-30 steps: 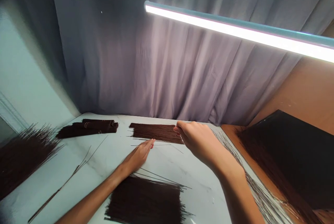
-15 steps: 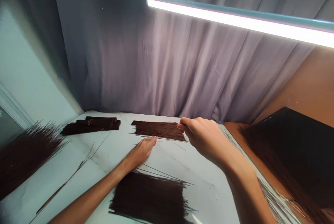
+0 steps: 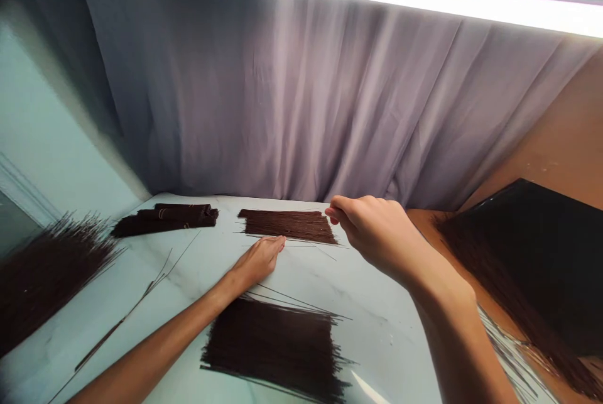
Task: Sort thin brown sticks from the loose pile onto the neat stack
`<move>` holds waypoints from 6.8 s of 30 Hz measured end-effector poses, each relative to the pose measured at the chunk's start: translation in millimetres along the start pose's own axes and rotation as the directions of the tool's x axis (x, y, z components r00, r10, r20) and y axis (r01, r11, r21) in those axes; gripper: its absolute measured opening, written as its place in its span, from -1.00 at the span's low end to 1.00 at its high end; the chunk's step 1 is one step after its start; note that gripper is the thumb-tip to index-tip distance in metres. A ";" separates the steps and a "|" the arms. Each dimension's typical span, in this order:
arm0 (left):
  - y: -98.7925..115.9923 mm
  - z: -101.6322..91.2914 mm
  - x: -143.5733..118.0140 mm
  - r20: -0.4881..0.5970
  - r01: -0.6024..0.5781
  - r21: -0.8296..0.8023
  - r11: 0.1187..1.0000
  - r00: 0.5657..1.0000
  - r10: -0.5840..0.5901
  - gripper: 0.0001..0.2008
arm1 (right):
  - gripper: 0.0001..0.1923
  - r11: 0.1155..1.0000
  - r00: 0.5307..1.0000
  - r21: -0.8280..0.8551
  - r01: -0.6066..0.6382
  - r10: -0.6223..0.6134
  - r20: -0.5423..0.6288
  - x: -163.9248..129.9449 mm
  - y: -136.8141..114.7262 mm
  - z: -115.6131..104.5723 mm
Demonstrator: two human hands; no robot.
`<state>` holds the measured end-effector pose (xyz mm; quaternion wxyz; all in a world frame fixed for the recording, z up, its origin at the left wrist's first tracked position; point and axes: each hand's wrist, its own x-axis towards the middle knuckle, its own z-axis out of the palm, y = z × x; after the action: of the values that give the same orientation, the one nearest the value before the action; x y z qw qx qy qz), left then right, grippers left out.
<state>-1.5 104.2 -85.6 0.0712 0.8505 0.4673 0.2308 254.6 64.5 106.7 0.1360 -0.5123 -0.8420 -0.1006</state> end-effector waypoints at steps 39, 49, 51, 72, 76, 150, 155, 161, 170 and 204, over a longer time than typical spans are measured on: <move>38.9 -57.2 31.2 -0.359 0.077 -0.406 0.910 0.903 -0.237 -0.78 | -0.66 0.978 0.996 0.195 -0.071 0.080 -0.038 -7.6 6.9 -19.3; 36.4 -89.3 34.2 -0.350 0.120 -0.511 0.851 0.876 -0.333 -0.80 | -0.78 0.978 0.995 0.183 -0.101 0.101 0.008 -9.5 17.5 -19.0; 36.3 -93.2 33.9 -0.326 0.110 -0.552 0.827 0.884 -0.335 -0.79 | -0.76 0.992 0.995 0.095 -0.088 0.091 -0.036 -9.2 23.1 -18.0; 72.3 -149.1 23.1 -0.232 -0.102 -0.946 0.309 0.877 -0.421 -0.87 | -0.86 0.945 0.955 0.141 0.297 -0.292 -0.052 5.0 -64.8 22.1; 64.9 -152.9 24.9 -0.243 -0.169 -0.967 0.193 0.843 -0.480 -0.87 | -0.64 0.960 0.972 0.174 0.220 -0.231 0.046 3.0 -66.0 21.9; 124.0 -179.1 0.7 0.005 0.085 -0.899 0.430 0.983 -0.185 -0.78 | -0.70 0.629 0.972 0.765 0.136 0.063 -0.225 -8.9 -50.8 -24.9; 123.7 -180.2 0.1 -0.012 0.066 -0.897 0.438 0.985 -0.174 -0.74 | -0.69 0.641 0.965 0.755 0.137 0.087 -0.249 -10.1 -50.8 -27.4; 124.3 -180.9 -1.4 0.054 0.102 -0.931 0.349 0.988 -0.145 -0.76 | -0.66 0.626 0.967 0.771 0.112 0.111 -0.230 -13.5 -53.9 -30.7; 127.9 -180.8 -2.5 0.099 0.134 -0.946 0.295 0.986 -0.131 -0.78 | -0.67 0.796 0.950 0.599 0.083 0.119 -0.289 -17.5 -52.4 -27.4; 115.3 -171.9 -3.4 0.352 0.336 -0.929 -0.156 0.932 -0.089 -0.86 | -0.72 0.742 0.960 0.664 0.094 0.110 -0.258 -17.7 -35.0 -36.6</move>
<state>5.9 21.3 104.0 0.7541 0.4370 0.2642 0.4130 235.7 22.5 134.2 0.4294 -0.4130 -0.7912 0.1378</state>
